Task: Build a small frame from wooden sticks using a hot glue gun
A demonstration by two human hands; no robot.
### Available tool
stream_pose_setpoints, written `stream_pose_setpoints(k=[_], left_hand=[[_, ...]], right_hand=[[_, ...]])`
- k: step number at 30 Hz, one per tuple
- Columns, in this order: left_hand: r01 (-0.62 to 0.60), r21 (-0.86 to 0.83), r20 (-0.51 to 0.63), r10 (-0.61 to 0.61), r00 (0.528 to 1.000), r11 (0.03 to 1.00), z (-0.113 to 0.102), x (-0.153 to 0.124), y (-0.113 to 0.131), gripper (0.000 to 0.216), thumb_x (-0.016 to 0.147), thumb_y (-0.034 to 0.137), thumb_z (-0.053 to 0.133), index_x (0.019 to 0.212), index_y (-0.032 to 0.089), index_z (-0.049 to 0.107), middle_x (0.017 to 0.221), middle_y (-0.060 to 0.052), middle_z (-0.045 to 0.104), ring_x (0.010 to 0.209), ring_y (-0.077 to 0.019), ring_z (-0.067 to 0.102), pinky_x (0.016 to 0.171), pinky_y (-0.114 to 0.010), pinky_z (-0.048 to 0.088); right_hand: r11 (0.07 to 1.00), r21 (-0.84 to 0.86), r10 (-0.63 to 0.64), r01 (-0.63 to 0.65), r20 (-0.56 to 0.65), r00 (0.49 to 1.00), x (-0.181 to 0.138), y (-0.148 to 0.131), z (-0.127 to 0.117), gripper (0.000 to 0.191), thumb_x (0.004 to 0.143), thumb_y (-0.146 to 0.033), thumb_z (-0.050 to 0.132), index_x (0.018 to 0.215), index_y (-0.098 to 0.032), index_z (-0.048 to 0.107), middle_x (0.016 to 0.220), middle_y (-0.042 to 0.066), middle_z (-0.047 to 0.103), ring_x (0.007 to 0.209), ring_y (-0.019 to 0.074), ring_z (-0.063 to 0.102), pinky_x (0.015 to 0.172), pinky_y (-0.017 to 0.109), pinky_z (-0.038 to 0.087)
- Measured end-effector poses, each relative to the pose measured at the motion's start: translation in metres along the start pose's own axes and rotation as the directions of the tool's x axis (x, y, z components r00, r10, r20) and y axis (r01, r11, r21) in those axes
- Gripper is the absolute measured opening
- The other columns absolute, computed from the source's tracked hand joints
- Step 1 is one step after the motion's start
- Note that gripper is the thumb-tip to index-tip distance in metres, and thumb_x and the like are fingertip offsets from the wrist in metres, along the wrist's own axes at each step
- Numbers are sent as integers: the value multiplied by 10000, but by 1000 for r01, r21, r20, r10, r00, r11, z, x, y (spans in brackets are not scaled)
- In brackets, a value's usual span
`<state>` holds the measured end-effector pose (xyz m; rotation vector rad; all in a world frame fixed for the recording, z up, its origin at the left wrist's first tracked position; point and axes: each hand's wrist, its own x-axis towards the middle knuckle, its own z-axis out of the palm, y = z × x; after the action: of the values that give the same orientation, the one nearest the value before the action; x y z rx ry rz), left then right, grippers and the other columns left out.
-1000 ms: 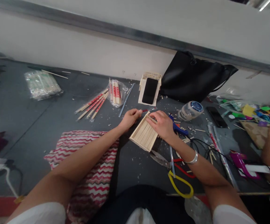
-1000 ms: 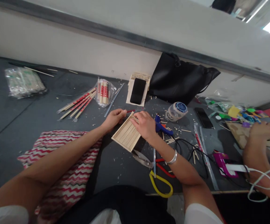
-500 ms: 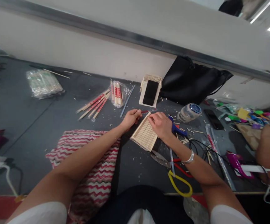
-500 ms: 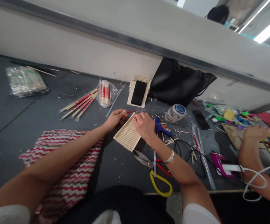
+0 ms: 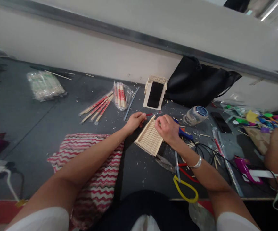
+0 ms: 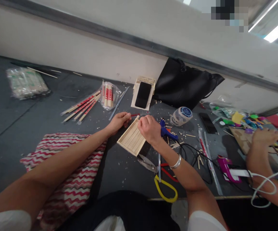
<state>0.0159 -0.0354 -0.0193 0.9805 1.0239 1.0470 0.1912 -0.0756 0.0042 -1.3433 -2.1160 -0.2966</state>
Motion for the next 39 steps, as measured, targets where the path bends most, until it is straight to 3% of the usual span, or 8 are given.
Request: stream_pose_setpoints(k=[7,11,14,19,24,28,32,39], left_hand=[[-27,-80,-61,22,998,996,-3,3,5,239,863,178,692,642,155,606,498,68,477,393,-61,405,410,-189,362],[-104,-127,-112,89,990,986,-7,0,20,121,786,134,726,710,166,637,554,65,533,463,-56,454,484,-177,414],[-167,-158,-98,153,983,973,-6,-11,33,75,755,124,731,750,178,679,595,53,574,502,-65,497,527,-191,440],[-254,-41,118,257,959,966,7,-43,43,72,784,230,753,845,191,760,720,6,650,579,-91,546,586,-231,466],[-493,251,401,374,836,833,19,-64,39,176,815,273,748,972,208,796,788,-23,658,690,-138,586,650,-252,483],[-667,321,578,419,700,672,19,-72,45,188,906,254,644,822,209,806,830,-83,711,775,-181,665,730,-282,527],[-634,378,378,512,771,675,12,-84,69,127,849,309,750,761,249,821,769,-71,757,701,-195,684,683,-296,542],[-589,378,66,613,787,715,5,-110,94,93,770,352,857,710,291,821,545,14,668,458,-128,548,450,-255,453]], right_hand=[[952,279,195,-127,-228,954,-3,0,-47,154,975,-246,429,826,-259,468,705,-6,532,618,168,521,600,326,441],[725,680,394,-108,-281,875,-4,-18,-84,234,956,-212,466,729,-258,431,635,-45,407,477,117,375,424,275,305],[615,789,431,-3,-332,839,-5,-31,-105,298,925,-150,499,664,-250,395,586,-59,323,429,97,297,375,256,216],[654,756,306,33,-303,902,-15,-36,-108,296,994,-243,529,706,-254,465,590,-53,391,462,117,392,436,279,358],[679,734,157,1,-147,977,-24,-34,-97,226,1037,-304,519,822,-242,549,708,-14,548,634,152,563,590,327,485],[687,723,90,75,-186,978,-22,-33,-97,125,1006,-245,564,887,-241,598,791,5,621,724,166,627,649,341,524],[790,607,271,-91,-213,939,-11,-23,-89,39,942,-216,649,918,-246,656,860,-1,685,667,128,627,583,281,519],[624,733,395,-271,4,919,0,-14,-79,88,890,-295,686,845,-223,663,665,-51,634,475,75,497,460,222,441]])
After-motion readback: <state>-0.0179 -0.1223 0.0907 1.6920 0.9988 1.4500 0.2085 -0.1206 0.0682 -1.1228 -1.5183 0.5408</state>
